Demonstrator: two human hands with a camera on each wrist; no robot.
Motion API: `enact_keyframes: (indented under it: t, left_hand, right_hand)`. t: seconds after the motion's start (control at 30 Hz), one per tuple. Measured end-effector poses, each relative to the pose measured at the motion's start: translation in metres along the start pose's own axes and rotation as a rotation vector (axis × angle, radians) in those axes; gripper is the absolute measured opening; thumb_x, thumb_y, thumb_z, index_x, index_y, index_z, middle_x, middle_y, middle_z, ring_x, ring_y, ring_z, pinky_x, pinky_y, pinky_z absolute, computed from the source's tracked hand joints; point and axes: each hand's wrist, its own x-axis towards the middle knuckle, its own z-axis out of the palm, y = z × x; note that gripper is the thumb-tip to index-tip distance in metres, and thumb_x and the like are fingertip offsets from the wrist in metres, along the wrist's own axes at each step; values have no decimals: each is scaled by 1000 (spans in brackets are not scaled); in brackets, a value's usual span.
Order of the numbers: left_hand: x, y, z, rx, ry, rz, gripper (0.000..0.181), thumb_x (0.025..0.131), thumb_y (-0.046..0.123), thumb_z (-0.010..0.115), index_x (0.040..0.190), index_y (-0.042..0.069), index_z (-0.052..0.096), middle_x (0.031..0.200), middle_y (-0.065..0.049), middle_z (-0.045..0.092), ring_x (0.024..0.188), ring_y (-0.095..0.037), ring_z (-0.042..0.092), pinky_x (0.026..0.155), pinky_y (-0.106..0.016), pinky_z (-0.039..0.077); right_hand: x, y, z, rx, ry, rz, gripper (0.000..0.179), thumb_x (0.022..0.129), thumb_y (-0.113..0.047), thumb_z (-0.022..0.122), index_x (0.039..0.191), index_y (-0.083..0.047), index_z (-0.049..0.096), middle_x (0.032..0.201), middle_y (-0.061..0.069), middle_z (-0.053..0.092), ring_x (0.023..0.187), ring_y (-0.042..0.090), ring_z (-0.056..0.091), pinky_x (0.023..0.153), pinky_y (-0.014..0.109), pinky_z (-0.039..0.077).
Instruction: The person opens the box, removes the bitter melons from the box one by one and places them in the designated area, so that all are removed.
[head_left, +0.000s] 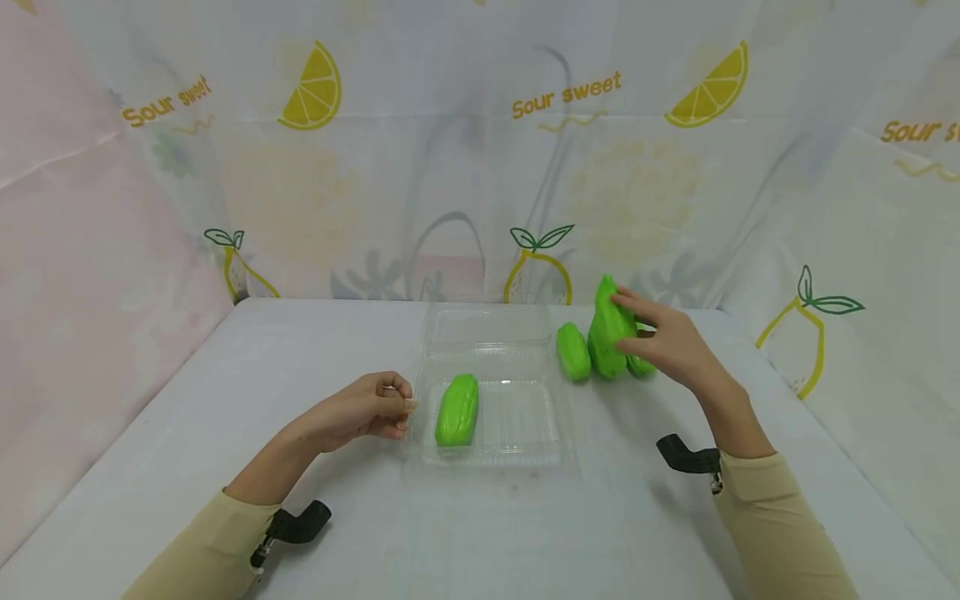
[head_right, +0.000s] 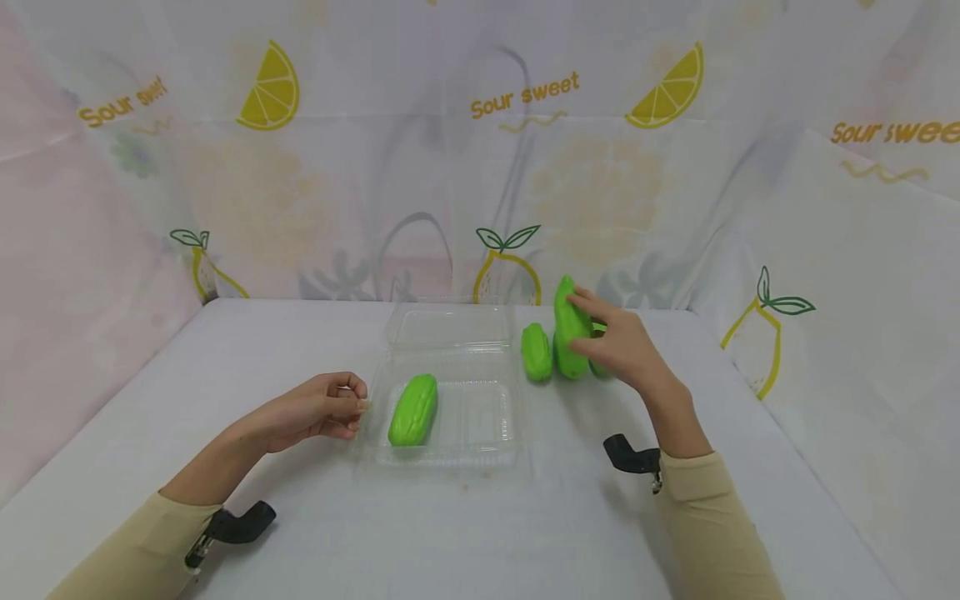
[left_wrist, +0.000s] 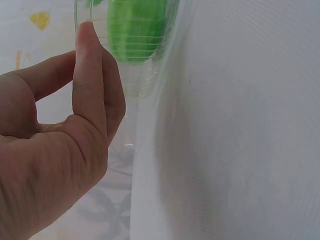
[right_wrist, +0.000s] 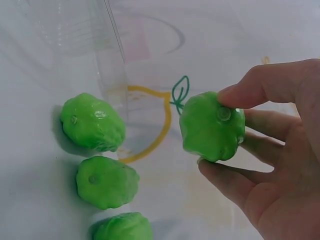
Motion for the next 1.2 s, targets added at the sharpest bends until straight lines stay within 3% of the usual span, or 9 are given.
enact_keyframes:
  t: [0.73, 1.2]
  left_hand:
    - [-1, 1, 0, -13, 0, -2, 27, 98, 19, 61, 108, 2, 43, 74, -1, 59, 69, -11, 64, 67, -21, 58]
    - [1, -1, -1, -7, -3, -7, 27, 98, 18, 61, 109, 1, 42, 73, 0, 58, 70, -11, 64, 68, -21, 58]
  right_hand:
    - [-3, 33, -24, -9, 39, 89, 73, 92, -22, 68, 155, -17, 32, 166, 3, 22, 144, 47, 34, 108, 58, 42]
    - [0, 56, -23, -3, 27, 167, 72, 93, -20, 63, 156, -15, 29, 166, 8, 17, 142, 52, 32, 108, 63, 39]
